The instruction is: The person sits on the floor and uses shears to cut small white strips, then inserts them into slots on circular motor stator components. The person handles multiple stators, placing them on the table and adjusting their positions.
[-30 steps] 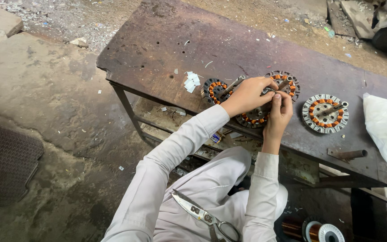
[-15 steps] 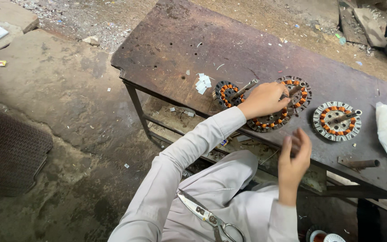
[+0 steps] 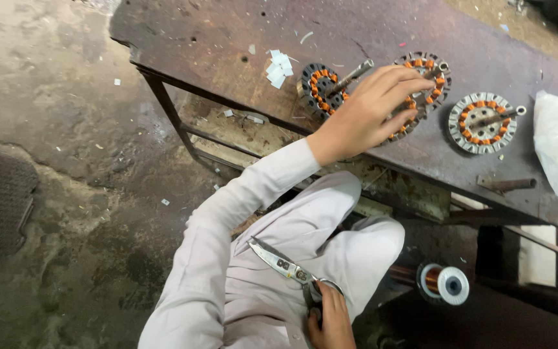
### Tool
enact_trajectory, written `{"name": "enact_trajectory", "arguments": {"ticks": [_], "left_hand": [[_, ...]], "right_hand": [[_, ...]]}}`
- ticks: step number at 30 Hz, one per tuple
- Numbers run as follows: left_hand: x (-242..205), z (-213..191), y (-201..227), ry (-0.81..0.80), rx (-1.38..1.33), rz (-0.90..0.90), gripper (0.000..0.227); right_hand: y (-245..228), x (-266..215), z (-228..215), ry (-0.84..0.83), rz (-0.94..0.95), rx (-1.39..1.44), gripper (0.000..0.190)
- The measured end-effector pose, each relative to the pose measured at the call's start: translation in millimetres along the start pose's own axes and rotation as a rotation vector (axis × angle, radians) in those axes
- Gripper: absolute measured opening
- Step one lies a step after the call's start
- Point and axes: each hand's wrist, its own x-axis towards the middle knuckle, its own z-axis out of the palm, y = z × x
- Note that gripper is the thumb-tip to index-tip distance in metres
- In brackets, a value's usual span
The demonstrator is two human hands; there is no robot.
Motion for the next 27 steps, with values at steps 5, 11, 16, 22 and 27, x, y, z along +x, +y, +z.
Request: {"name": "enact_trajectory", "arguments": {"ticks": [5,11,16,22,27], "left_hand": [[-51,-86,1,0.128,0.213,-0.165,0.022],[-82,-145,-81,0.024,0.212,-0.445,0.015],[-77,-126,-102,-0.057,0.330,-0.438,0.021],[-76,-118,-103,-0.087,0.429,-0.435,0.024],[-82,-118,-107,-0.090,0.440,-0.422,0.026]], "right_hand": [[-23,10,-35,-0.259,0.226,-0.093,0.058],[-25,52,-65,-0.430,0.230,0.098,0.032],[-32,105,-43,-0.170,-0.058,0.448,0.044],[-78,206,49,0.205,-0.217,0.671,0.040],[-94,253,87,0.280,-0.163,0.856,0.042]]}}
